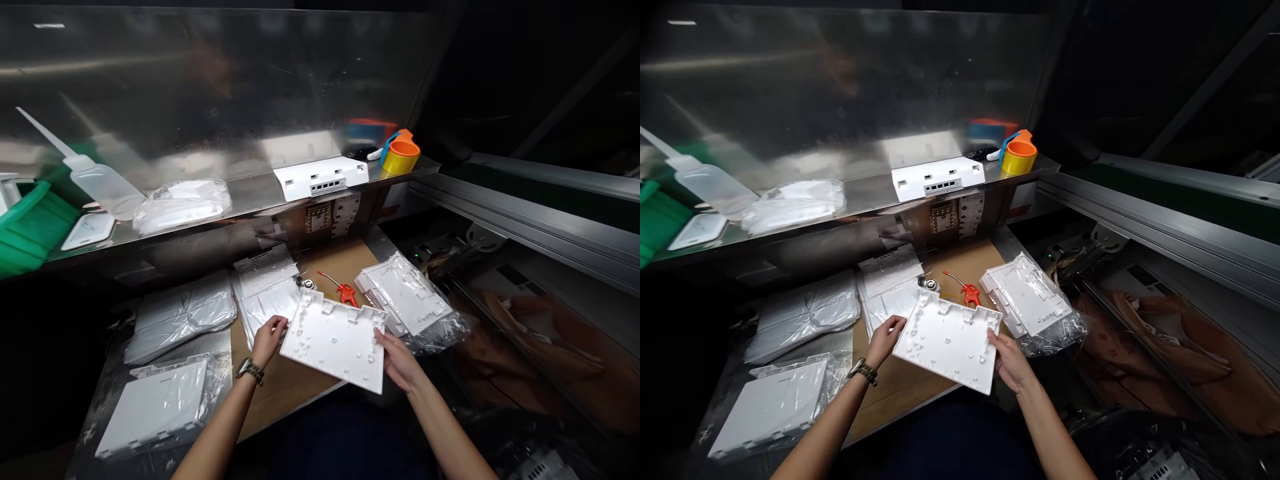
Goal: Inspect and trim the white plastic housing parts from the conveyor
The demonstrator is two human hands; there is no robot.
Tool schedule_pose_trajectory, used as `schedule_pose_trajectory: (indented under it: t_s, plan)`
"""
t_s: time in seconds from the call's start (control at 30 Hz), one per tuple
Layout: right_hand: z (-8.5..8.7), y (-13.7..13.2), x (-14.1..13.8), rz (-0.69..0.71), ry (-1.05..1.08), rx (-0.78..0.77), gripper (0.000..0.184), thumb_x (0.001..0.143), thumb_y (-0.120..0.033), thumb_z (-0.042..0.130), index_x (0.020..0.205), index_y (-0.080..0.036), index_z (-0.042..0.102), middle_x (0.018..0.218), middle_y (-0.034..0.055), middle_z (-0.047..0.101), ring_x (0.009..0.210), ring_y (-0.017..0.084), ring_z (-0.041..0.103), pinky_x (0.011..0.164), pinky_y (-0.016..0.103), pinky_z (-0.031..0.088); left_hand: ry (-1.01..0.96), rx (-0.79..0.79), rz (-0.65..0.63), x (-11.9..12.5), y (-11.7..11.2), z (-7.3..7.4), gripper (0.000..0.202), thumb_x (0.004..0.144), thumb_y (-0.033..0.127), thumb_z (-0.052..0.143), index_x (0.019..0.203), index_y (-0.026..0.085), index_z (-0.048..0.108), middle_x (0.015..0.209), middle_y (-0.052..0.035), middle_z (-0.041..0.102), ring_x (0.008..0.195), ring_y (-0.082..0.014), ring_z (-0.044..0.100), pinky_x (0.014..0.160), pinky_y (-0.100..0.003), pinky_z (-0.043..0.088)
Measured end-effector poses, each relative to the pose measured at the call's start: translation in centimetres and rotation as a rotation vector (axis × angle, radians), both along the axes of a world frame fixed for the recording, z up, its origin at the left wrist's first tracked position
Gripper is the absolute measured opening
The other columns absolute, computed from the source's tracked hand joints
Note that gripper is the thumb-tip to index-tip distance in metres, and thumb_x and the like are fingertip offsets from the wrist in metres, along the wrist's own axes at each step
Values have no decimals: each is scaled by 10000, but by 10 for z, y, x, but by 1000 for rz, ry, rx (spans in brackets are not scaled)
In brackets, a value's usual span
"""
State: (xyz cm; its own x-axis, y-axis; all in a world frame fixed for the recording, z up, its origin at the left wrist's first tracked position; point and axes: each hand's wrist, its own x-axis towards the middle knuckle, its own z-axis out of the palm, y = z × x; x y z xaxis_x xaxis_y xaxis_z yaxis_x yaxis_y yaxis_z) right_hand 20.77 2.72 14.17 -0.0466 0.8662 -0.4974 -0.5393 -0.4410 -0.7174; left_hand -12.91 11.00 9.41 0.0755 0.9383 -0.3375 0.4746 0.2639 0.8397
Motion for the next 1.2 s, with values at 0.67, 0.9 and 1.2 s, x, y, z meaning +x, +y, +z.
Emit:
schedule_pose_trajectory:
  t_s: [0.67,0.9,1.2]
  plan:
    - [25,-14,10,-361,-200,60,478,766,-498,858,1119,-201,734,1094,94,799,1016,284,757,852,396,644,175,40,60,-40,53,-53,279,969,349,663,1165,152,644,1063,-61,702,881,-189,694,800,-389,602]
    - [-3,3,-81,-89,-673,323,535,857,-655,675,1037,-157,753,996,144,804,910,302,755,833,414,613,113,38,51,-43,62,-60,263,971,349,665,1140,148,652,1041,-55,692,838,-171,681,733,-348,606]
    - [-20,12,-129,-4,-768,427,550,937,-604,592,1290,-195,696,1189,142,773,1041,299,743,914,380,565,324,316,-102,-39,62,-35,248,975,350,643,1169,200,678,1390,-105,604,1248,-277,579,1070,-534,480]
